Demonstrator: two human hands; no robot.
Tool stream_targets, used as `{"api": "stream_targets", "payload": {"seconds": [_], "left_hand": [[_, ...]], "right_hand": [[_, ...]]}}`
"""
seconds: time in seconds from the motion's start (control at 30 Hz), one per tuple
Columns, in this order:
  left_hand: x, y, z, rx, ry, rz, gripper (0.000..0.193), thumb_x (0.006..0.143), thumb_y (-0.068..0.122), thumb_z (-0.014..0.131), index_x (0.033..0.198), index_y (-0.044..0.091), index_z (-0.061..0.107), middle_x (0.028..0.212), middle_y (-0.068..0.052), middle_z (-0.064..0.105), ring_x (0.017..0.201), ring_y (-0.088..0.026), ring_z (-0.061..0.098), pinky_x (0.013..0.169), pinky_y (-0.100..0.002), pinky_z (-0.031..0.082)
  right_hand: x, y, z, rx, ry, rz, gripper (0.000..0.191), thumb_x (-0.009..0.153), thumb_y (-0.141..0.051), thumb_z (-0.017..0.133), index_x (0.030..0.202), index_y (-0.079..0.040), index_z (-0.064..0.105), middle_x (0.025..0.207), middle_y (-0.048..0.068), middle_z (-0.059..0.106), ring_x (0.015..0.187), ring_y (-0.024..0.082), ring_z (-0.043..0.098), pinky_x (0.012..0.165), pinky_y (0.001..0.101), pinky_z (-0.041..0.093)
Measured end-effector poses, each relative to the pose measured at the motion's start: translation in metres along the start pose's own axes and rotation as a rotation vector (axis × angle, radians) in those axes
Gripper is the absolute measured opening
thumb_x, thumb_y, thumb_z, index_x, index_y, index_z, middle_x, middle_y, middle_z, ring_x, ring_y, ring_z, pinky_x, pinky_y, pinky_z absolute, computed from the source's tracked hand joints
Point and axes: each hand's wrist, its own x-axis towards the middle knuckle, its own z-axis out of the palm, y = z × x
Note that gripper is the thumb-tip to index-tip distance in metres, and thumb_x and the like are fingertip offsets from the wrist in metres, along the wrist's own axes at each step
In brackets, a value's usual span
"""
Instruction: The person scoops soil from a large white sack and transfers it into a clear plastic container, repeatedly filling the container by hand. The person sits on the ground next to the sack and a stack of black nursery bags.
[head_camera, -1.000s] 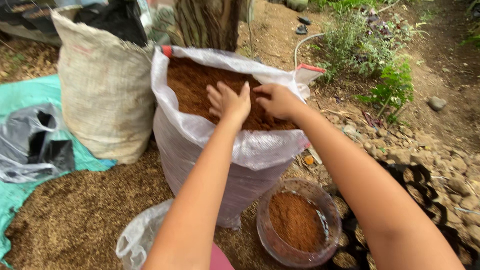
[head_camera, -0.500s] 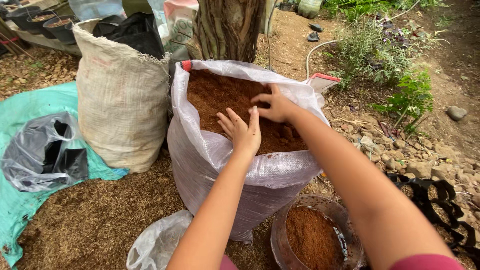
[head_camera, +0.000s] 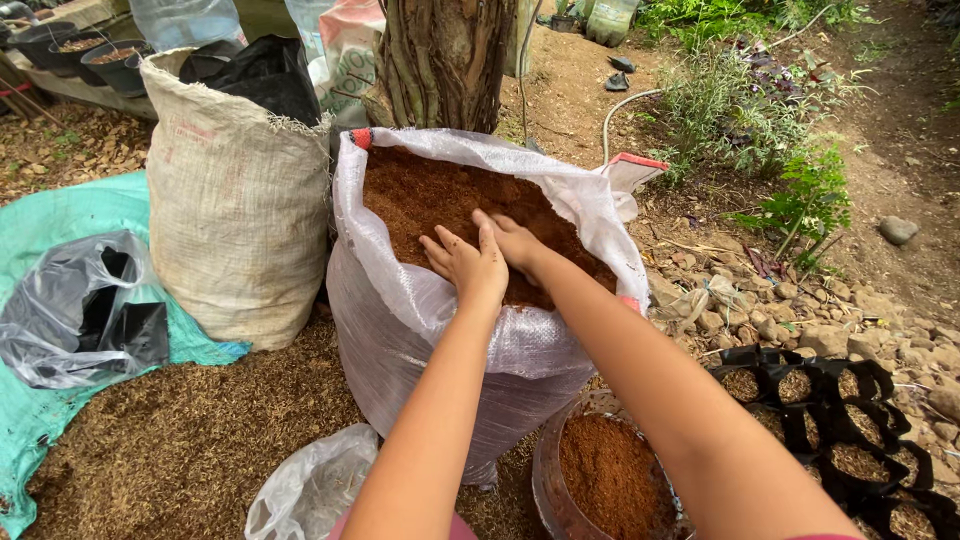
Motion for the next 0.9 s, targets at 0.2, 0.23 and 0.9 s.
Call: {"api": "stream_targets", "payload": {"seconds": [0.2,0.23,0.9], "left_hand": [[0.015,-0.009,0.011,-0.056,0.159,0.048,0.076,0.101,0.051,0.047,0.158,0.005,0.028,0.166,-0.026,0.014,0.152,-0.045,0.015,0.121,-0.054,0.019],[0.017,-0.008,0.011,-0.084,0.187,0.055,0.072,0.101,0.051,0.046,0.157,0.007,0.035,0.165,-0.026,0.023,0.150,-0.045,0.022,0.120,-0.054,0.022],[-0.030,0.053,-0.014,-0.319,0.206,0.184,0.057,0.092,0.052,0.065,0.119,0.003,0.072,0.125,-0.022,0.065,0.115,-0.038,0.063,0.098,-0.045,0.050]], "right_hand": [[-0.012,-0.007,0.013,0.327,-0.070,0.191,0.082,0.100,-0.073,0.035,0.152,-0.012,0.053,0.150,0.013,0.049,0.132,0.025,0.044,0.104,0.0427,0.035],[-0.014,-0.008,0.016,0.528,-0.111,0.134,0.074,0.101,-0.067,0.036,0.146,-0.012,0.057,0.142,0.012,0.056,0.125,0.025,0.052,0.102,0.0421,0.041],[-0.069,-0.041,0.002,1.167,0.085,-0.089,0.038,0.105,-0.039,0.045,0.122,-0.011,0.065,0.112,0.006,0.071,0.098,0.021,0.067,0.087,0.0382,0.057]]}}
